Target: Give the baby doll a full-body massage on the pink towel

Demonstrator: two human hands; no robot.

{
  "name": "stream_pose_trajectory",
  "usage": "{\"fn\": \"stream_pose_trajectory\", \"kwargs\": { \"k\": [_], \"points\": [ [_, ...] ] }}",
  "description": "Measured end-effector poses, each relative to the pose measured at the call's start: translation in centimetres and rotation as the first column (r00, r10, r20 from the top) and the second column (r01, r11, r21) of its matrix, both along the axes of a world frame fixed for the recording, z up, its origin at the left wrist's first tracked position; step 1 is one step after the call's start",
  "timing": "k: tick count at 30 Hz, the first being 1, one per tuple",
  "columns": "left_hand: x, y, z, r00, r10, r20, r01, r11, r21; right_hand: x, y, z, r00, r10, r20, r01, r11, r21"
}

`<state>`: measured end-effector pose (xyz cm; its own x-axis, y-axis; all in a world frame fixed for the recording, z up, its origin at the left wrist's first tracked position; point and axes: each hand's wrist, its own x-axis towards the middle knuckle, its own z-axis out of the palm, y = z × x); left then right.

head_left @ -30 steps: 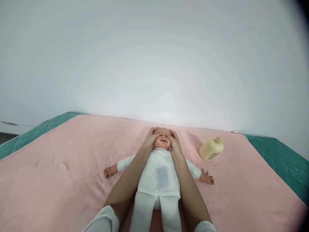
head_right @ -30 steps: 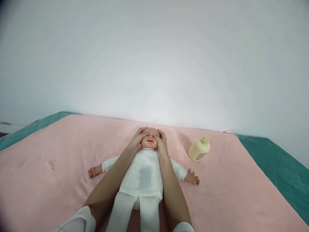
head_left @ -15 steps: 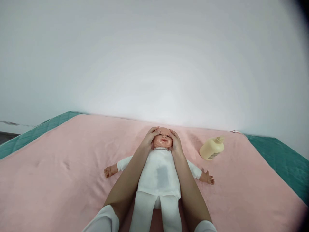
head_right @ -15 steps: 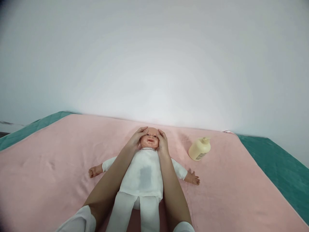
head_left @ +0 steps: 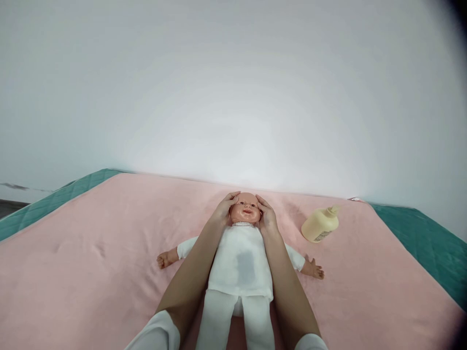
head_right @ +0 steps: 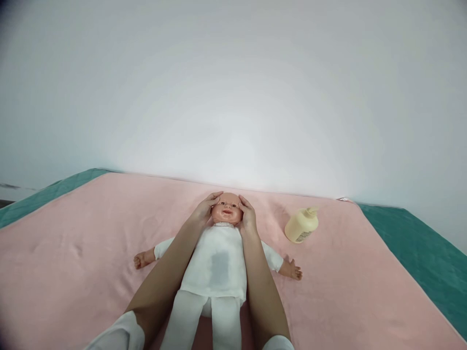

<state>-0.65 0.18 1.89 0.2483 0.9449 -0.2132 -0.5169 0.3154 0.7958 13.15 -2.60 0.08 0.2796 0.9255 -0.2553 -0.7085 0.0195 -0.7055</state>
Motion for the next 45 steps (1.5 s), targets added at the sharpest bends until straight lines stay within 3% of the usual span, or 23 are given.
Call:
{"fn": "stream_pose_trajectory", "kwargs": {
  "k": [5, 9, 13, 18, 25, 33, 45],
  "points": [
    [0.2, 0.0, -0.1, 1.0, 0.026, -0.002, -0.026, 1.0, -0.013, -0.4, -0.1, -0.1, 1.0, -0.029, 0.002, 0.029, 0.999, 0.023],
    [0.8, -0.3, -0.4, 0.999, 0.04, -0.005, -0.039, 0.995, 0.093, -0.8, -0.3, -0.2, 0.996, -0.045, 0.08, 0.038, 0.996, 0.082],
    [1.0, -0.5, -1.0, 0.988, 0.092, -0.123, -0.069, 0.981, 0.182, -0.8, -0.4, -0.3, 0.986, -0.058, 0.157, 0.049, 0.997, 0.061],
    [0.9, -0.2, -1.3, 0.97, 0.114, -0.217, -0.072, 0.979, 0.193, -0.9, -0.3, -0.2, 0.982, -0.071, 0.176, 0.063, 0.997, 0.048],
    [1.0, -0.1, -1.6, 0.981, 0.108, -0.159, -0.079, 0.981, 0.178, -1.0, -0.4, 0.0, 0.982, -0.066, 0.174, 0.062, 0.998, 0.032],
    [0.9, -0.5, -0.6, 0.997, 0.056, -0.06, -0.048, 0.989, 0.137, -0.9, -0.6, 0.3, 0.994, -0.06, 0.092, 0.057, 0.998, 0.032],
    [0.3, -0.5, -0.5, 0.999, 0.002, -0.033, 0.002, 0.995, 0.1, -0.3, -0.4, 0.2, 1.0, -0.005, -0.009, 0.006, 1.0, 0.028]
  ]
}}
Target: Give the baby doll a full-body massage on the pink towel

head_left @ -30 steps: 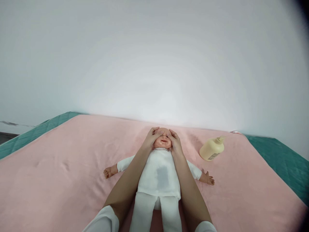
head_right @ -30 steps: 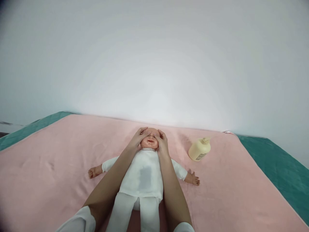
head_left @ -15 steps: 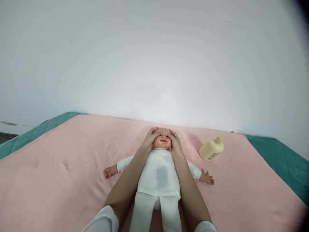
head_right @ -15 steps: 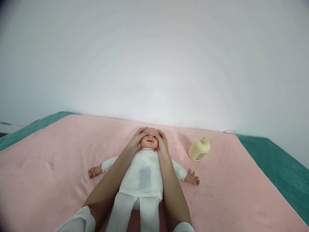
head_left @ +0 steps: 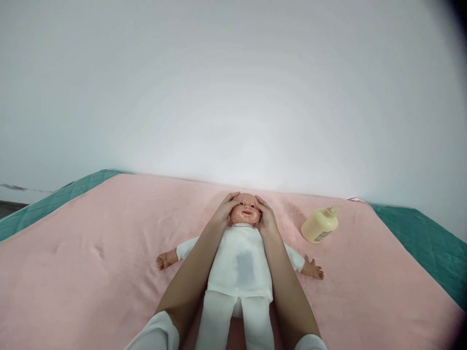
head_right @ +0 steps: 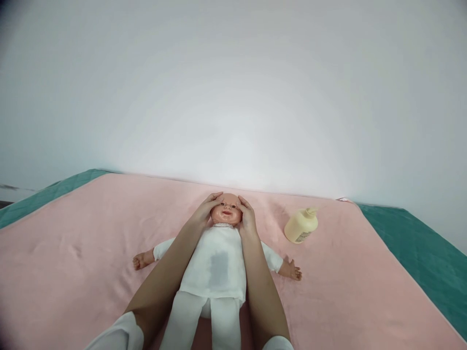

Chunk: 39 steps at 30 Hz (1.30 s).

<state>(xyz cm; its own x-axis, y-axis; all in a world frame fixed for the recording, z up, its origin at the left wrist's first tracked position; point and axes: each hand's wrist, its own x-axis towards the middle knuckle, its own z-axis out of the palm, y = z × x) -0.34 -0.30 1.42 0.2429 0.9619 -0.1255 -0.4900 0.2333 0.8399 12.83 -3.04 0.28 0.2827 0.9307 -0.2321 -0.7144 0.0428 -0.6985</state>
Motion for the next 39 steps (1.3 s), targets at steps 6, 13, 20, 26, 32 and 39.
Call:
{"fn": "stream_pose_trajectory", "kwargs": {
  "k": [6, 13, 20, 26, 32, 39],
  "points": [
    [-0.2, 0.5, -0.3, 0.999, -0.021, 0.047, 0.023, 0.999, -0.047, 0.4, 0.2, -0.3, 1.0, 0.027, -0.007, -0.026, 1.0, 0.012],
    [-0.5, 0.8, -0.6, 0.995, -0.04, 0.091, 0.048, 0.996, -0.08, 0.9, 0.3, -0.5, 0.997, 0.067, -0.028, -0.068, 0.998, -0.004],
    [-0.8, 1.0, -0.7, 0.992, -0.065, 0.104, 0.074, 0.994, -0.084, 1.1, 0.0, -0.4, 0.994, 0.105, -0.033, -0.103, 0.994, 0.042],
    [-0.8, 0.8, -0.4, 0.995, -0.059, 0.078, 0.063, 0.997, -0.05, 1.1, 0.0, -0.6, 0.994, 0.104, -0.032, -0.102, 0.993, 0.063],
    [-0.8, 0.8, -0.1, 0.997, -0.044, 0.065, 0.047, 0.998, -0.037, 1.2, 0.0, -0.6, 0.991, 0.122, -0.051, -0.119, 0.992, 0.044],
    [-0.2, 0.3, 0.2, 1.0, 0.004, 0.017, -0.004, 1.0, -0.02, 1.3, 0.3, -0.7, 0.992, 0.126, -0.005, -0.126, 0.992, 0.014]
  ]
}}
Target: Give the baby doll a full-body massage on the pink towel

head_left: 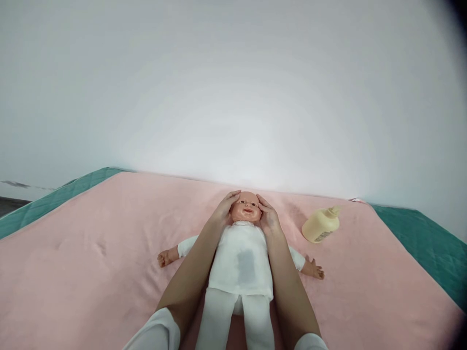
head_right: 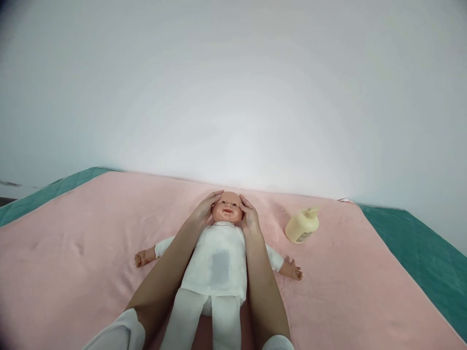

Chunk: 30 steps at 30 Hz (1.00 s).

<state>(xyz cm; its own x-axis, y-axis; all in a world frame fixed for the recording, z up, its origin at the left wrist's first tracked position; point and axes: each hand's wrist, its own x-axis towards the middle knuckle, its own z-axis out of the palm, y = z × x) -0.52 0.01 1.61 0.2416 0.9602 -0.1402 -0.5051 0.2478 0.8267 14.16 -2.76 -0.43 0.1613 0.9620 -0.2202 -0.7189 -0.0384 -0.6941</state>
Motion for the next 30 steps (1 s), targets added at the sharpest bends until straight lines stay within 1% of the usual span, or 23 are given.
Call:
{"fn": "stream_pose_trajectory", "kwargs": {
  "k": [2, 4, 7, 8, 10, 12, 13, 14, 16, 17, 19, 21, 23, 25, 27, 30],
  "points": [
    [0.2, -0.4, 0.3, 0.999, 0.029, -0.026, -0.028, 0.999, 0.019, -0.1, -0.1, 0.2, 0.999, 0.005, 0.036, -0.005, 1.0, 0.003],
    [0.3, -0.7, 0.6, 0.996, 0.032, -0.087, -0.025, 0.996, 0.09, -0.1, -0.6, 0.4, 0.995, 0.031, 0.093, -0.035, 0.998, 0.044],
    [0.0, -0.8, 0.9, 0.959, 0.073, -0.274, -0.014, 0.977, 0.211, 0.2, -1.5, 0.6, 0.962, 0.092, 0.257, -0.126, 0.985, 0.12],
    [-0.2, -0.8, 0.8, 0.936, 0.101, -0.337, -0.019, 0.971, 0.239, 0.5, -1.8, 0.6, 0.934, 0.106, 0.343, -0.162, 0.977, 0.14],
    [-0.6, -0.7, 0.4, 0.894, 0.135, -0.426, -0.006, 0.957, 0.29, 0.9, -2.3, 0.4, 0.845, 0.107, 0.525, -0.227, 0.959, 0.171],
    [-0.9, -0.8, -0.2, 0.87, 0.126, -0.476, 0.068, 0.927, 0.369, 1.3, -2.6, 0.2, 0.759, 0.089, 0.645, -0.283, 0.937, 0.204],
    [-1.1, -0.9, -0.5, 0.856, 0.117, -0.503, 0.121, 0.902, 0.415, 1.4, -2.8, 0.0, 0.738, 0.079, 0.671, -0.301, 0.927, 0.222],
    [-1.3, -1.1, -0.8, 0.838, 0.113, -0.534, 0.173, 0.873, 0.456, 1.4, -2.9, -0.1, 0.735, 0.067, 0.675, -0.307, 0.92, 0.243],
    [-1.6, -1.5, -1.2, 0.791, 0.126, -0.598, 0.25, 0.826, 0.505, 1.3, -3.2, -0.4, 0.76, 0.028, 0.65, -0.281, 0.915, 0.29],
    [-1.8, -1.8, -1.4, 0.771, 0.134, -0.623, 0.269, 0.818, 0.509, 1.2, -3.3, -0.5, 0.775, 0.005, 0.632, -0.258, 0.916, 0.308],
    [-2.0, -2.3, -1.8, 0.752, 0.144, -0.643, 0.268, 0.825, 0.497, 0.8, -3.6, -0.8, 0.793, -0.044, 0.607, -0.196, 0.926, 0.323],
    [-2.2, -2.8, -2.2, 0.773, 0.136, -0.62, 0.241, 0.841, 0.484, 0.4, -3.9, -1.2, 0.793, -0.094, 0.602, -0.131, 0.939, 0.318],
    [-2.3, -3.2, -2.8, 0.827, 0.097, -0.554, 0.214, 0.857, 0.469, -0.1, -4.2, -1.7, 0.78, -0.15, 0.608, -0.066, 0.946, 0.319],
    [-2.3, -3.5, -3.3, 0.881, 0.04, -0.472, 0.196, 0.876, 0.44, -0.6, -4.5, -2.1, 0.767, -0.202, 0.609, -0.021, 0.941, 0.338],
    [-2.3, -3.6, -3.6, 0.912, -0.005, -0.409, 0.186, 0.896, 0.404, -1.0, -4.7, -2.3, 0.75, -0.228, 0.621, -0.005, 0.937, 0.35],
    [-2.2, -3.6, -3.7, 0.933, -0.006, -0.36, 0.155, 0.91, 0.384, -1.2, -4.7, -2.4, 0.696, -0.238, 0.678, -0.001, 0.943, 0.332]
  ]
}}
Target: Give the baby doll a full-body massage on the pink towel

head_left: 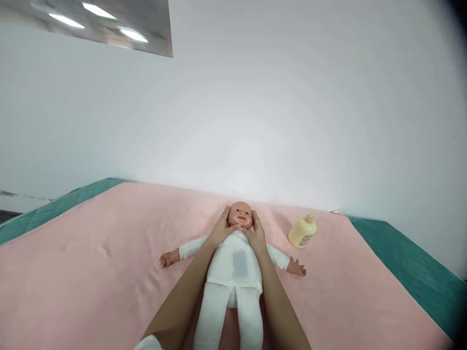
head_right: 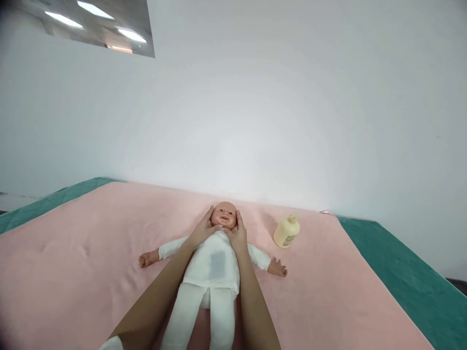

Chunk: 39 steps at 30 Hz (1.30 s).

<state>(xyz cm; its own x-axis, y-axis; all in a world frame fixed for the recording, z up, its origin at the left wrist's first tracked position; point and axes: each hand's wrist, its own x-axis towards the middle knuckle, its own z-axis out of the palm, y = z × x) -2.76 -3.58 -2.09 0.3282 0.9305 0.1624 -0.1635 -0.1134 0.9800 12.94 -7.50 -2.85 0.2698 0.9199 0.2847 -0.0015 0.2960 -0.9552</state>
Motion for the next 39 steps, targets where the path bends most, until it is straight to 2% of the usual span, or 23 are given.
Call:
{"fn": "stream_pose_trajectory", "kwargs": {
  "k": [5, 11, 18, 27, 34, 39],
  "points": [
    [0.2, 0.7, -0.4, 0.999, 0.044, 0.028, -0.045, 0.998, 0.05, 0.1, 0.4, 0.0, 0.997, -0.068, 0.046, 0.068, 0.998, 0.01],
    [0.1, 1.2, -1.0, 0.999, 0.026, -0.036, -0.022, 0.996, 0.089, 0.2, 0.5, -0.1, 0.999, -0.044, 0.032, 0.045, 0.999, -0.023],
    [0.0, 1.0, -0.1, 0.984, 0.06, -0.169, -0.036, 0.989, 0.143, 0.9, 0.5, -0.2, 0.995, -0.028, 0.099, 0.032, 0.999, -0.044],
    [-0.3, 0.6, 0.4, 0.978, 0.037, -0.205, -0.014, 0.993, 0.113, 1.1, 0.0, 0.7, 0.997, 0.028, 0.069, -0.023, 0.998, -0.066],
    [-1.1, 0.3, 1.7, 0.96, 0.003, -0.28, 0.036, 0.991, 0.133, 1.6, -0.1, 0.9, 0.994, 0.104, 0.039, -0.101, 0.992, -0.075],
    [-1.8, 0.3, 2.4, 0.926, -0.028, -0.377, 0.098, 0.981, 0.166, 2.2, -0.2, 1.0, 0.985, 0.146, 0.094, -0.141, 0.988, -0.055]
  ]
}}
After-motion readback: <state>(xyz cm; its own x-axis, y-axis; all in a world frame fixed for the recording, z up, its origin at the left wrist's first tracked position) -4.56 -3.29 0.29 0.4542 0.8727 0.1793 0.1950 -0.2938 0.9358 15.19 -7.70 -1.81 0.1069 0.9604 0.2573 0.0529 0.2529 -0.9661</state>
